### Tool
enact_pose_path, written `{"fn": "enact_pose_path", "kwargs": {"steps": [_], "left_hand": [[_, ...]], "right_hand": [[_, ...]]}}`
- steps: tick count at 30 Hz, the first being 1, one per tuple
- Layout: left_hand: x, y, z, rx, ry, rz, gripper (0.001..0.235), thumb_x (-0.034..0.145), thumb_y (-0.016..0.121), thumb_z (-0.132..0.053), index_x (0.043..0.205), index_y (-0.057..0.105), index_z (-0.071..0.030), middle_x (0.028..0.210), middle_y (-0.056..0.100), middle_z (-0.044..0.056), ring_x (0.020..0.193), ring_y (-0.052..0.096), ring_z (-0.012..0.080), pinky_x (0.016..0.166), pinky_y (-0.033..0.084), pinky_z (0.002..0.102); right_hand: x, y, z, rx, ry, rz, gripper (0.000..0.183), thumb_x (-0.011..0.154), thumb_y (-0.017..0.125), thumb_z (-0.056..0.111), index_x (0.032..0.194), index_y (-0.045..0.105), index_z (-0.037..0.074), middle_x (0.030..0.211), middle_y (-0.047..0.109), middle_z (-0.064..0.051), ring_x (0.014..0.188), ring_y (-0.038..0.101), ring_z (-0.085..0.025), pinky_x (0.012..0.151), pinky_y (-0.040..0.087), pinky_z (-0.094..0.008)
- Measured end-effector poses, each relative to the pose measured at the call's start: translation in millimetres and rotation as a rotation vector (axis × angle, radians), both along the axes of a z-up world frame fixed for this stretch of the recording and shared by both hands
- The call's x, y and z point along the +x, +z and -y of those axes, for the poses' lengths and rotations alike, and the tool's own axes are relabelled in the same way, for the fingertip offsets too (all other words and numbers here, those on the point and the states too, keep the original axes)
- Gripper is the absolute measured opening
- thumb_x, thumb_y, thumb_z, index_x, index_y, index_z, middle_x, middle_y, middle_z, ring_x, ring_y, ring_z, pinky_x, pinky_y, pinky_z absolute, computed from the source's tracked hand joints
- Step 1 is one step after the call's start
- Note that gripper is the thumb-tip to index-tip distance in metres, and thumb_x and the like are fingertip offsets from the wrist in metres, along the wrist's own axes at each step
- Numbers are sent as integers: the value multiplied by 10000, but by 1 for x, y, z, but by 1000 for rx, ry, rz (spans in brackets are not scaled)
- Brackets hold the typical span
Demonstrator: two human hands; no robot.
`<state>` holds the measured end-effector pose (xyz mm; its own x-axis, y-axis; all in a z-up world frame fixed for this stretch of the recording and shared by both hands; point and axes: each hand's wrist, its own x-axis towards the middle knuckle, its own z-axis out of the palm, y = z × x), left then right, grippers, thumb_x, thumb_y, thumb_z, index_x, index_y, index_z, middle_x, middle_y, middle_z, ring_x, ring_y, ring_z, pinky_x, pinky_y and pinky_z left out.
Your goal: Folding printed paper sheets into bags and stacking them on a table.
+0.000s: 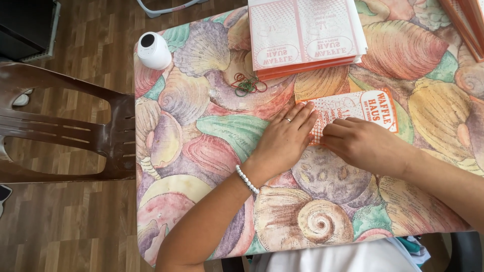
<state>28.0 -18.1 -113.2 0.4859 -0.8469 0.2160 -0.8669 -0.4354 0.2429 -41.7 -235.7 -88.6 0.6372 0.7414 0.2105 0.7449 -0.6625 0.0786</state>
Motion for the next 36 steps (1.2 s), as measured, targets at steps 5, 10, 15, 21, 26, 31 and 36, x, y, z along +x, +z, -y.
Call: {"fn": "enact_pose_path", "kwargs": {"steps": [5,10,15,21,26,31,36], "left_hand": [[-5,-5,1,132,50,90,561,1087,350,-356,1569,357,-69,1659,327,140,1553,276,327,1282,188,508],[2,-13,-2,155,34,86,586,1089,339,-374,1602,293,-94,1698,220,132,1574,239,288,1289,171,501],[5,-10,-2,226,39,167,613,1074,323,-419,1613,276,-132,1698,231,107,1561,269,274,1269,201,495],[4,-6,-6,169,19,157,636,1069,353,-398,1620,272,-90,1711,195,113,1588,221,265,1293,178,502],[2,-3,-1,201,52,196,657,1038,366,-421,1601,313,-88,1684,284,113,1547,309,275,1267,216,499],[2,0,2,243,61,194,652,1036,329,-425,1600,306,-98,1682,277,117,1542,294,285,1252,210,519],[5,3,0,236,42,173,660,1036,339,-443,1600,311,-102,1689,260,110,1529,323,277,1243,220,511]], "right_hand": [[5,-7,10,339,-85,-301,146,975,629,184,1017,724,82,981,691,-45,877,679,-263,830,538,-380],[-6,-11,26,333,-135,-284,145,970,627,189,1031,715,92,987,687,-32,840,677,-269,791,551,-393],[-18,-11,46,304,-143,-200,197,1004,581,225,1022,694,65,922,659,-61,828,651,-269,779,537,-396],[-29,-25,58,208,-212,-126,209,982,593,188,1145,697,107,1055,660,-37,923,653,-254,846,547,-373],[-28,-8,60,222,-162,-195,185,968,601,164,1092,685,55,1050,686,-33,944,660,-270,910,539,-411],[-45,-19,90,146,-269,-175,392,837,622,40,1207,689,148,1129,677,15,1012,657,-245,909,557,-386],[-50,-29,101,145,-313,-110,377,875,651,123,1246,701,167,1206,686,7,1060,670,-243,951,568,-380]]}}
